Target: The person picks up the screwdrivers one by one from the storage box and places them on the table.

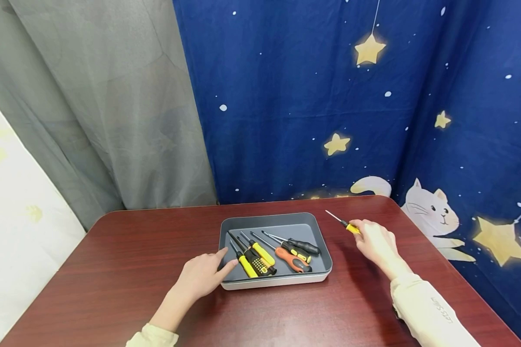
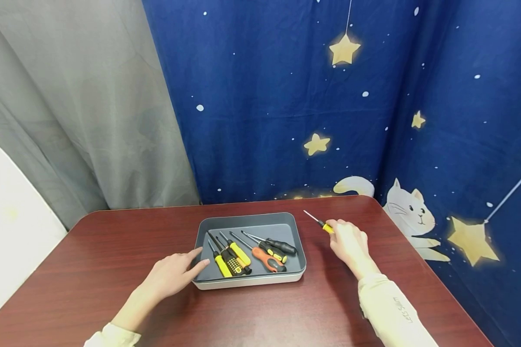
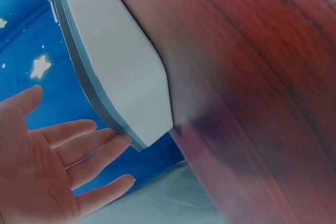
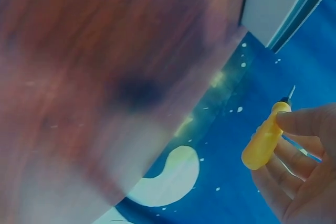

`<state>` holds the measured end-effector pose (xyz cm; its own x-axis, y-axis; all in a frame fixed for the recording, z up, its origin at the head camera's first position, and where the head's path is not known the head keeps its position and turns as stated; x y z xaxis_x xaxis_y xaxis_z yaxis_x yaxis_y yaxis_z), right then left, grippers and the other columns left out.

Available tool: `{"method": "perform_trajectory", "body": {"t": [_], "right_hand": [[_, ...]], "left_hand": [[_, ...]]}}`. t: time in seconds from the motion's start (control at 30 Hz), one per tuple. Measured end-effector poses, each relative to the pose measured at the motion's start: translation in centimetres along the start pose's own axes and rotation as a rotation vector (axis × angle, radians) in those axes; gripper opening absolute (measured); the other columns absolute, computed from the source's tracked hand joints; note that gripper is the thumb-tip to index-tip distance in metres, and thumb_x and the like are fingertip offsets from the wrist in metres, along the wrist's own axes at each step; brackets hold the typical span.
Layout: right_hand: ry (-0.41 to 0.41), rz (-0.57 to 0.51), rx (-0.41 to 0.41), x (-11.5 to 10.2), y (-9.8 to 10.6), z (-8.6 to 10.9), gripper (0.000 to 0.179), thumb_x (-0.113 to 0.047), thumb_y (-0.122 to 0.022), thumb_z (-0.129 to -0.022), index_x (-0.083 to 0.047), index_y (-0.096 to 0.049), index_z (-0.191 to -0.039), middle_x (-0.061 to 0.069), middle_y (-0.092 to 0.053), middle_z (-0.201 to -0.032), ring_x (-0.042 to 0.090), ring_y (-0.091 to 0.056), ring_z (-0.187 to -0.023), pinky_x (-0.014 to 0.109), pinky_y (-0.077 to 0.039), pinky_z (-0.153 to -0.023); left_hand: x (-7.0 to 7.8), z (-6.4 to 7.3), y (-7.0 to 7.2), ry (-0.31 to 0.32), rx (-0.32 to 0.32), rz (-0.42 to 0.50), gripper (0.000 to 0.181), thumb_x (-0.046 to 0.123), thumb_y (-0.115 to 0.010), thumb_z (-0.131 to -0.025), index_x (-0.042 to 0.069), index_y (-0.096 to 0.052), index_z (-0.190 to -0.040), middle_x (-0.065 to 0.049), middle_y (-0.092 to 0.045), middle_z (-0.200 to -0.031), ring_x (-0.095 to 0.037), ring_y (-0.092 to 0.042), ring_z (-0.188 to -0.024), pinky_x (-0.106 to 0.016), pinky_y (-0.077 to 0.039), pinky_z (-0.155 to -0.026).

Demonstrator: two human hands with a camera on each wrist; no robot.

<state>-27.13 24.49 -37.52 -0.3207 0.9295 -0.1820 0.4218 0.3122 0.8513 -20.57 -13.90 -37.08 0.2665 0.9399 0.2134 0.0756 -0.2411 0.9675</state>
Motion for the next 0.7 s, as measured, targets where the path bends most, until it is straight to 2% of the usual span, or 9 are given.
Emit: {"method": "perform_trajectory", "body": {"t": [0.7], "right_hand": [[-0.080,0.008,-0.044,3.8,-0.2,2.6,0.022,-0.002,-0.060,-0.073,-0.006,-0.063,-0.094,0.009,-0.060,-0.081,0.032,-0.056,-0.066,0.045,-0.037,-0.043]], "left_hand": [[0.1,0.1,0.1,0.006,-0.003,0.006,0.053,0.047,-0.047,-0.086,0.005,-0.057,-0.117,-0.011,-0.063,-0.099,-0.027,-0.060,-0.085,-0.042,-0.046,-0.063]]}}
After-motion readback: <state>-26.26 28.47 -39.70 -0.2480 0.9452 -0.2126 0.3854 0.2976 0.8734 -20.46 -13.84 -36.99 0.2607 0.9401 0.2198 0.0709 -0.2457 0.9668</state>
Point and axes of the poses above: each hand's wrist, its own z-axis away from the middle knuckle, its own y-axis out of the back of the hand, x = y × z, the point moved 2 cm from there along -z, towards the middle knuckle
